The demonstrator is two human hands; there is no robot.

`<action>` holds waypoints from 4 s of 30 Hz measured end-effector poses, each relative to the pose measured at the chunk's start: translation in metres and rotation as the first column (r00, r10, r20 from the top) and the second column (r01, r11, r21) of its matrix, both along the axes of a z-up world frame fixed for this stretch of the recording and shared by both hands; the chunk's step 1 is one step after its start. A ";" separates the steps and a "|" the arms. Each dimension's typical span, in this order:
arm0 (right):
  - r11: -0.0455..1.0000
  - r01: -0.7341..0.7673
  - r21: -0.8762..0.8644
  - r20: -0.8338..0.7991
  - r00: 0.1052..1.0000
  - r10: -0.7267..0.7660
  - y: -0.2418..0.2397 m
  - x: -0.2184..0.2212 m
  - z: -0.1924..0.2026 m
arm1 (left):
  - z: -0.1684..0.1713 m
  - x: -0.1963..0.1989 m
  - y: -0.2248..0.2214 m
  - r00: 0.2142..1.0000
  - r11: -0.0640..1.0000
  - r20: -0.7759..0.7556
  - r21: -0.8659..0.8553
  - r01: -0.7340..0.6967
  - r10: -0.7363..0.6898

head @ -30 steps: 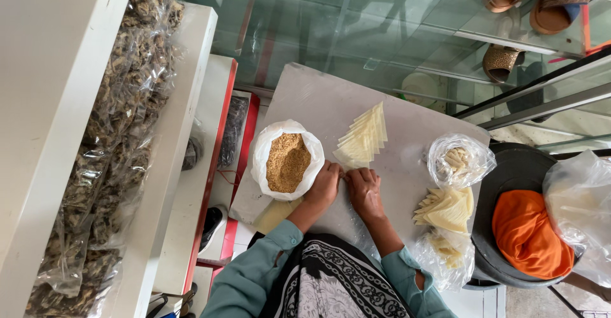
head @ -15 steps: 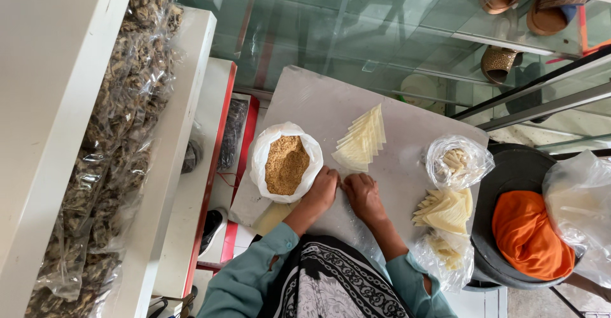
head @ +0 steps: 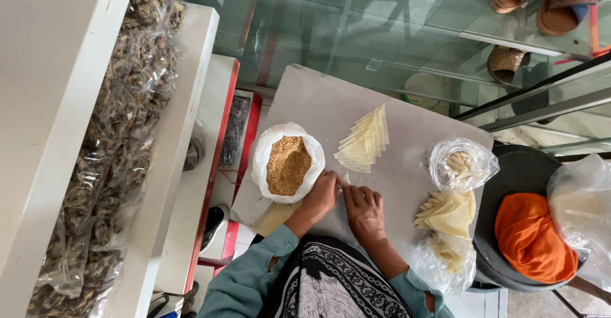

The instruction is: The person places small portions of a filling onto dough sheets and rolls them into triangular shapes by hand.

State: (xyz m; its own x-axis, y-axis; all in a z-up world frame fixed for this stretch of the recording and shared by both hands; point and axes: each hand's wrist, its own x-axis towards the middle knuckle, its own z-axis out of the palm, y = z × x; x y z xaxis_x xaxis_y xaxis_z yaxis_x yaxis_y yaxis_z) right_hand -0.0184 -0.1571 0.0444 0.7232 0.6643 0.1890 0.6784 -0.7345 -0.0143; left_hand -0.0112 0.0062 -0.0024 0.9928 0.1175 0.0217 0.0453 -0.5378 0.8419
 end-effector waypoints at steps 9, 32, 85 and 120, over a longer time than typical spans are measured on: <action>0.963 0.153 -0.220 0.061 0.988 -0.143 0.015 0.014 -0.017 | 0.014 -0.002 -0.003 0.979 0.992 0.160 -0.043 -0.123 0.128; 0.969 0.166 -0.185 -0.160 0.967 -0.196 0.016 0.038 -0.017 | 0.037 -0.011 0.003 0.959 0.990 0.246 -0.039 -0.133 0.139; 0.759 0.317 0.569 -0.426 0.903 -0.057 -0.025 0.012 0.042 | 0.004 -0.015 -0.013 0.919 0.436 -0.181 -0.900 -0.011 -0.349; 0.751 0.377 0.541 -0.278 0.924 -0.264 -0.001 0.037 0.034 | 0.038 0.054 -0.023 0.992 0.990 -0.051 0.095 -0.107 0.113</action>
